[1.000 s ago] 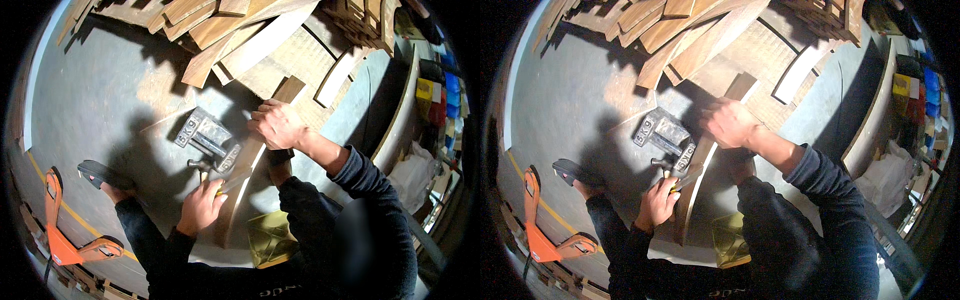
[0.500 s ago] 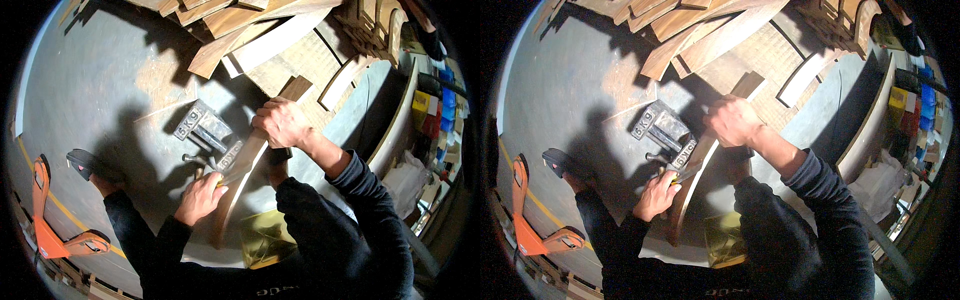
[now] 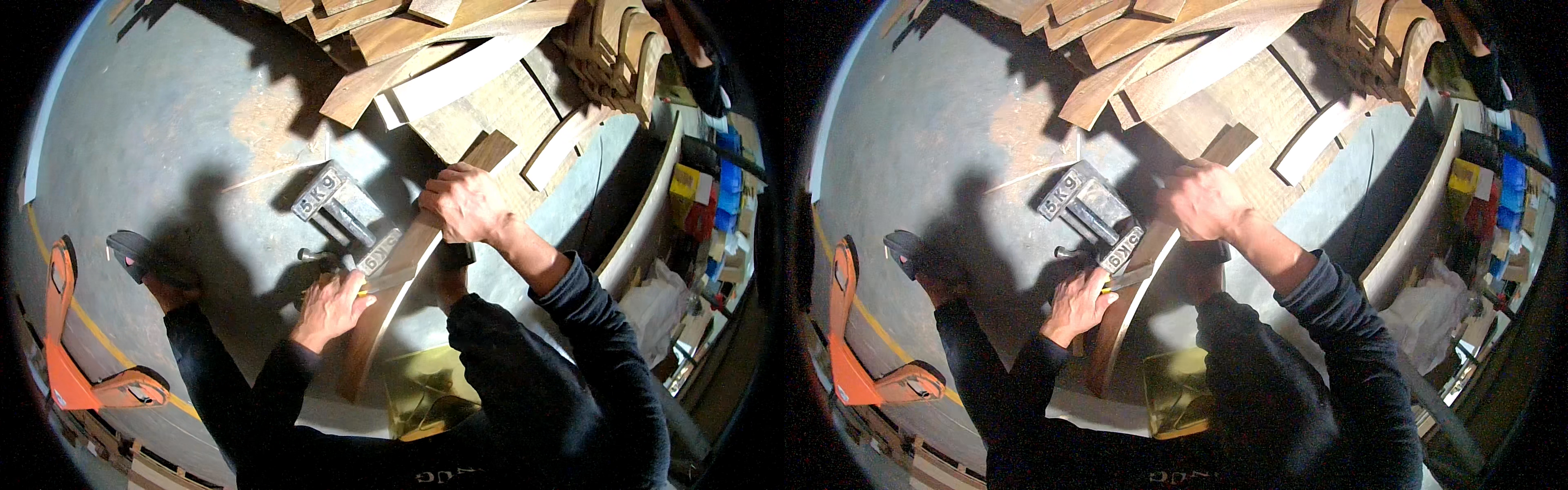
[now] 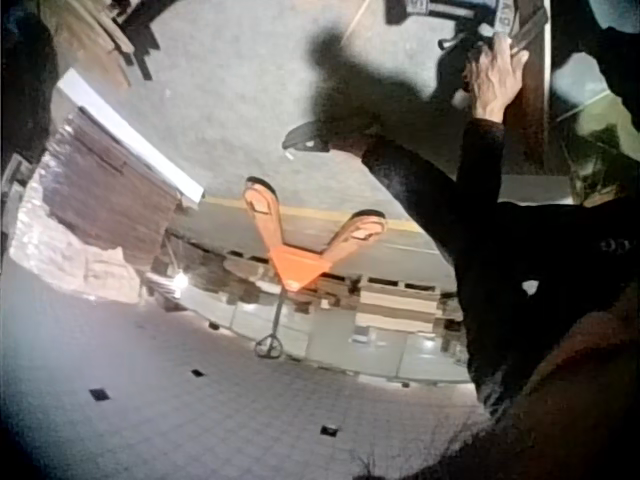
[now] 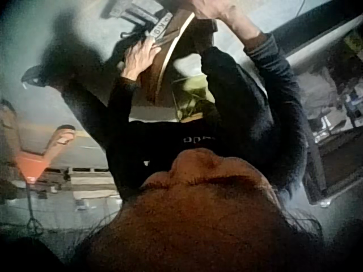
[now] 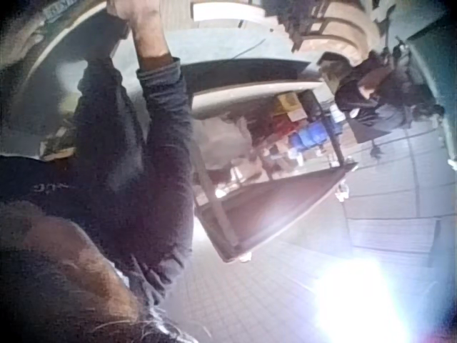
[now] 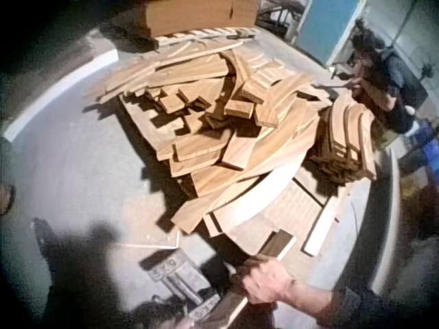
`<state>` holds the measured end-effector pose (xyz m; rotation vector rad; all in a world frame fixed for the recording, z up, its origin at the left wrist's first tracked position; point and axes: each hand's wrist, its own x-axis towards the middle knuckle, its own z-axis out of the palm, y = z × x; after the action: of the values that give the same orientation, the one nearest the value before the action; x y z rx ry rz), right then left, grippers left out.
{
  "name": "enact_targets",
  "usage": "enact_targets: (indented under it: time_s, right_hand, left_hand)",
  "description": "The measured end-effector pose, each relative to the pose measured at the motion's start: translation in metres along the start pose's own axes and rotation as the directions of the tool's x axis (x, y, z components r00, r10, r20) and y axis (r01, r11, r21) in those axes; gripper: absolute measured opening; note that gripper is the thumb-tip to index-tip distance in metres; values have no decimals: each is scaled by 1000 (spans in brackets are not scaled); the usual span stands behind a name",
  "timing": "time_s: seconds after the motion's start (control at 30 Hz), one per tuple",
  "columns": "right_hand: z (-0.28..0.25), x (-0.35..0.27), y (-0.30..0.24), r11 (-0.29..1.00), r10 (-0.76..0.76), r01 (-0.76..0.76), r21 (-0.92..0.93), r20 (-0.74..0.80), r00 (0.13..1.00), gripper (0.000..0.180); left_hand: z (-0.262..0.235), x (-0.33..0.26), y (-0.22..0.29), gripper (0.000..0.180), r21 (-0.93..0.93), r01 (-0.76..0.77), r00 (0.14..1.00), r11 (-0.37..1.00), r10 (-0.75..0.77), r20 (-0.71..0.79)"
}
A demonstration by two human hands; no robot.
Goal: The person scrapes and hammers curved wood strips using a yellow-handled scraping tool and a hammer while working on a metal block on the floor. They handle the wood strips one at a time, cleaning the surfaces and edges with the scraper and striking the wood to adjust the finish.
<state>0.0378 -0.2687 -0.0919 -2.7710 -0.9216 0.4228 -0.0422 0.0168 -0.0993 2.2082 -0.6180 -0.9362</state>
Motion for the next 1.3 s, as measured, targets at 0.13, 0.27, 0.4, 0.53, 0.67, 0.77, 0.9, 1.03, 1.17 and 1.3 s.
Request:
enact_targets:
  time_s: [0.13,0.27,0.4,0.53,0.67,0.77,0.9,1.03,1.17,1.3]
  right_hand:
    - [-2,-1,1,1000,1,0,15,-17,1000,13]
    - [-4,3,-1,999,-41,41,23,-23,999,12]
    - [-16,12,-17,992,-119,120,40,-33,992,11]
    - [-3,20,-21,994,-94,96,48,-43,995,14]
    - [-1,22,-24,996,-35,44,75,-121,992,15]
    - [-2,21,-24,997,-23,27,66,-51,998,14]
    - [-5,20,-25,998,-6,5,62,16,1000,13]
    - [-6,22,-27,998,-10,7,68,34,999,13]
    - [-5,21,-26,997,-12,12,70,4,1000,14]
    - [-1,20,-26,997,-5,7,75,-23,1000,14]
  left_hand:
    - [12,-5,-2,38,-101,38,998,994,-42,-37]
    - [32,-17,-13,38,-193,-86,982,977,51,-182]
    - [10,-26,-6,37,-190,-41,993,981,18,-120]
    - [-10,-31,-8,29,-60,-82,984,995,71,-163]
    - [-20,-29,-7,21,-29,-71,984,997,66,-167]
    - [-18,-25,-7,23,-42,-49,987,998,42,-154]
    - [-17,-22,-11,28,-15,-18,992,1000,17,-121]
    - [-12,-22,-17,30,-16,-10,991,1000,8,-130]
    - [-11,-18,-20,31,34,-48,988,998,52,-147]
    - [-12,-17,-15,32,34,3,991,999,2,-130]
